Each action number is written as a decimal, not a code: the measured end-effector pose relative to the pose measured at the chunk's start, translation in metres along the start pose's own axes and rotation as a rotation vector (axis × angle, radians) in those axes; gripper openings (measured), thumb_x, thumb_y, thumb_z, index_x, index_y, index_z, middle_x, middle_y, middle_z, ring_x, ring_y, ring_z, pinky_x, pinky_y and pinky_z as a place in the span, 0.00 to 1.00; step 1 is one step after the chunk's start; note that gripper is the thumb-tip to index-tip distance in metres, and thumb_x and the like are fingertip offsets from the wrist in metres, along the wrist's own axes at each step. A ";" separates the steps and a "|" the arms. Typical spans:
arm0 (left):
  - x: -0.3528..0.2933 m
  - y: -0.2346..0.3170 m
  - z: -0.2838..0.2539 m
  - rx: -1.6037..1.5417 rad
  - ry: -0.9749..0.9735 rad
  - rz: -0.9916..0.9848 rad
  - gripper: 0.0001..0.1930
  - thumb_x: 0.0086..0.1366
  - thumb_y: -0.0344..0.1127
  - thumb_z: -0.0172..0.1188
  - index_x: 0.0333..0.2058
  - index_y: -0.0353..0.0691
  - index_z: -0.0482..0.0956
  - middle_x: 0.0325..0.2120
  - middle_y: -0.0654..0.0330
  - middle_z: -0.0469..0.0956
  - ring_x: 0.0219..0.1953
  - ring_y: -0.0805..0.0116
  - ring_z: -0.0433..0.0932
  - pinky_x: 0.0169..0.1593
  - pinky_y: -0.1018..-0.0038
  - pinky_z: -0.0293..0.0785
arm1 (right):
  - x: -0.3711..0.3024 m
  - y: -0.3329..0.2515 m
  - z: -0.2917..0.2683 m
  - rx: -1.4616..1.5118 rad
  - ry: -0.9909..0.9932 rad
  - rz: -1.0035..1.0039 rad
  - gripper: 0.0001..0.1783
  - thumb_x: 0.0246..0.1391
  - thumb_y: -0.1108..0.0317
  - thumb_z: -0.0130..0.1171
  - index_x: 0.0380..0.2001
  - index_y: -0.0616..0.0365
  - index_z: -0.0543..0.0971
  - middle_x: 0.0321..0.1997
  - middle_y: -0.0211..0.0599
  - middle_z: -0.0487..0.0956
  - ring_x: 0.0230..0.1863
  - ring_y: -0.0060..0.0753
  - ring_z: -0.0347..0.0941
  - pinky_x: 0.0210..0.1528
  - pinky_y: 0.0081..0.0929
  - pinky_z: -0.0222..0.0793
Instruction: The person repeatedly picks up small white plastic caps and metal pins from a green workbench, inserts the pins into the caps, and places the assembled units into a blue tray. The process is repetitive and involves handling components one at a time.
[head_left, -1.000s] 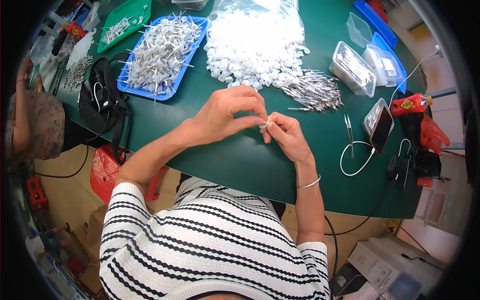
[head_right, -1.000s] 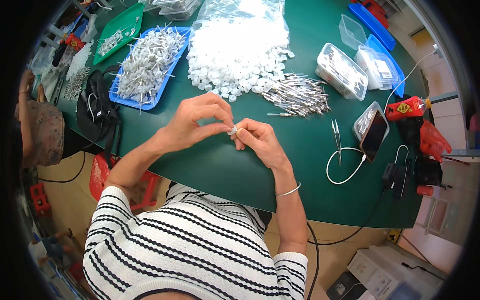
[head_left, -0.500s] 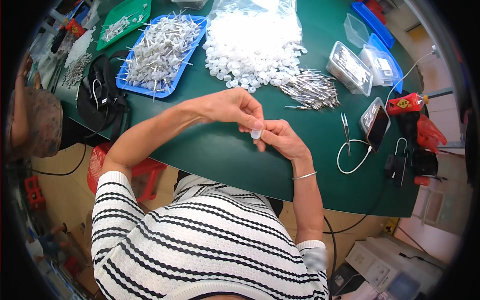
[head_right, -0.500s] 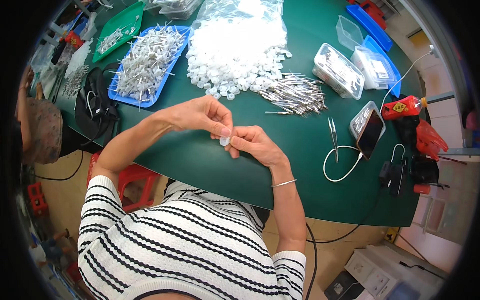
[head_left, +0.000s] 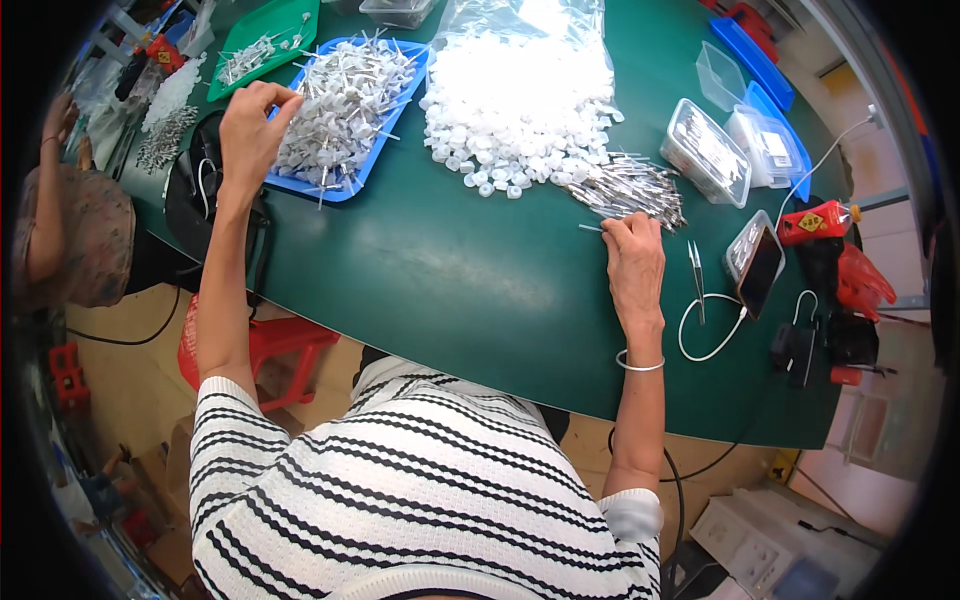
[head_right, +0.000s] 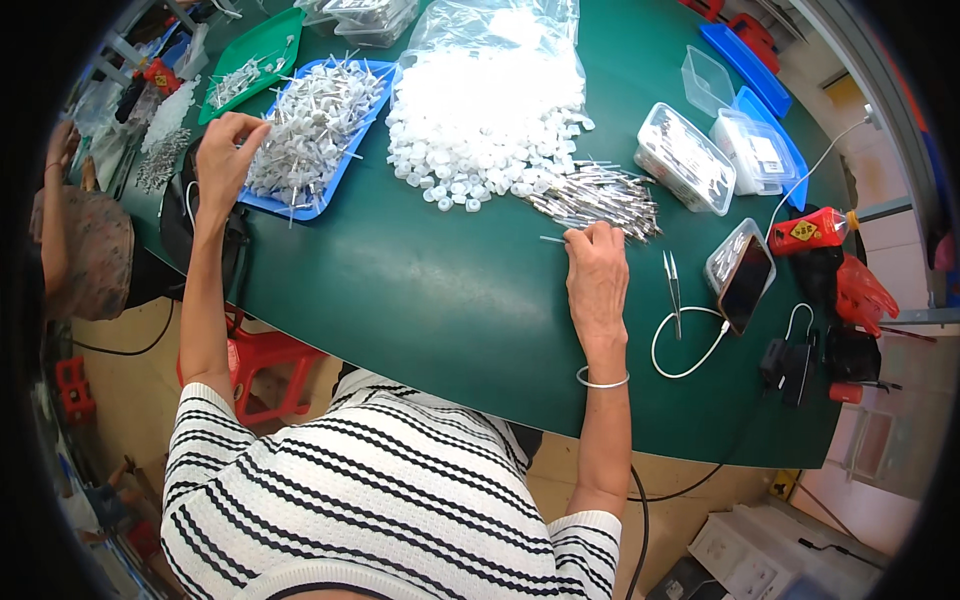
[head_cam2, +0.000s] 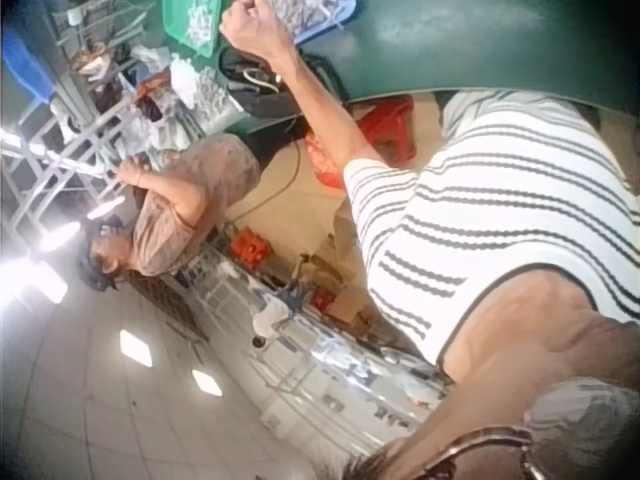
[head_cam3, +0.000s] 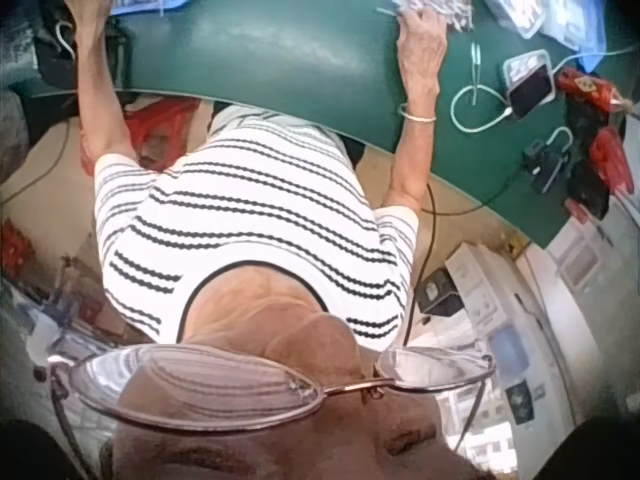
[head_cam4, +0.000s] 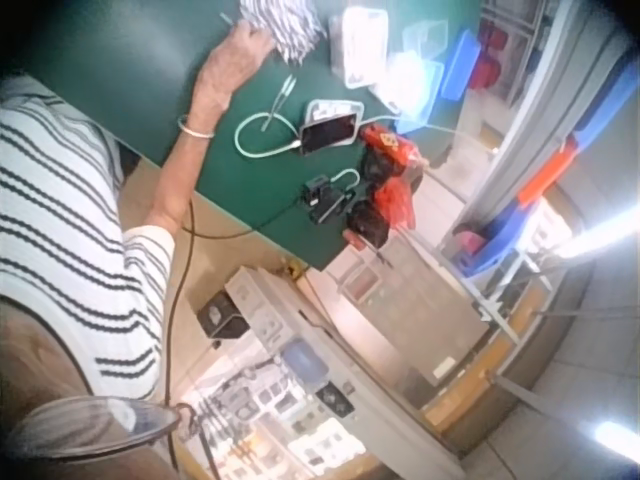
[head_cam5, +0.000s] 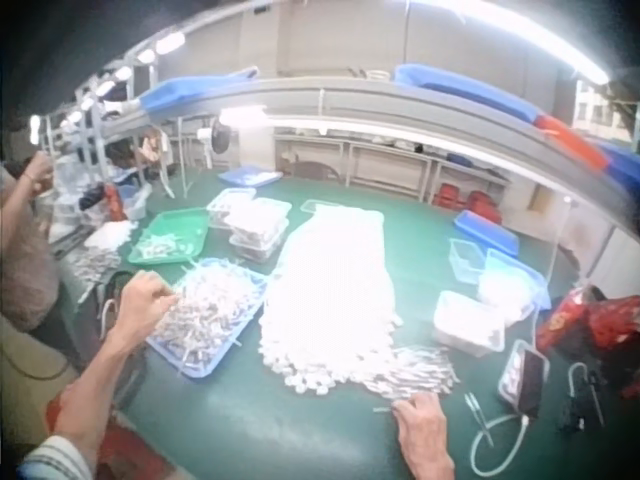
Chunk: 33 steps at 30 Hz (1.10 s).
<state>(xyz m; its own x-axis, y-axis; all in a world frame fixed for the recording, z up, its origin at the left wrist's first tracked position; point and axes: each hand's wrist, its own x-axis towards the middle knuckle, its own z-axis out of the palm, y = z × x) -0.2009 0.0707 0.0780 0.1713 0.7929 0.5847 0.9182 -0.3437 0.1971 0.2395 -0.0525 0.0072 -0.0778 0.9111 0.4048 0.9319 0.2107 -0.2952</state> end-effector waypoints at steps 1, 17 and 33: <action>-0.002 -0.010 0.005 -0.002 -0.062 -0.029 0.07 0.58 0.34 0.62 0.33 0.38 0.81 0.26 0.62 0.76 0.30 0.70 0.72 0.36 0.75 0.69 | 0.001 0.000 0.001 -0.006 -0.002 -0.005 0.05 0.46 0.77 0.61 0.29 0.61 0.78 0.30 0.39 0.72 0.35 0.43 0.68 0.38 0.36 0.67; -0.053 0.180 0.118 -0.363 -0.098 0.418 0.10 0.48 0.30 0.68 0.30 0.43 0.79 0.29 0.63 0.73 0.33 0.63 0.71 0.36 0.67 0.67 | 0.002 -0.009 0.014 1.597 -0.045 0.562 0.15 0.58 0.72 0.57 0.48 0.66 0.75 0.43 0.37 0.79 0.39 0.19 0.72 0.42 0.17 0.65; -0.075 0.203 0.094 -1.412 -0.663 -0.478 0.07 0.60 0.27 0.62 0.37 0.33 0.77 0.37 0.60 0.79 0.36 0.73 0.80 0.38 0.80 0.76 | 0.001 -0.037 0.015 1.866 -0.070 0.574 0.10 0.58 0.73 0.55 0.42 0.64 0.73 0.40 0.42 0.79 0.39 0.27 0.76 0.47 0.26 0.73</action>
<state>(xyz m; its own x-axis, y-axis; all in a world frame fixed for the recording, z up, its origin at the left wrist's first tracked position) 0.0057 -0.0116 0.0003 0.4407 0.8935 -0.0863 -0.0445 0.1178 0.9920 0.1993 -0.0542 0.0052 -0.0067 0.9973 -0.0732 -0.6304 -0.0611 -0.7739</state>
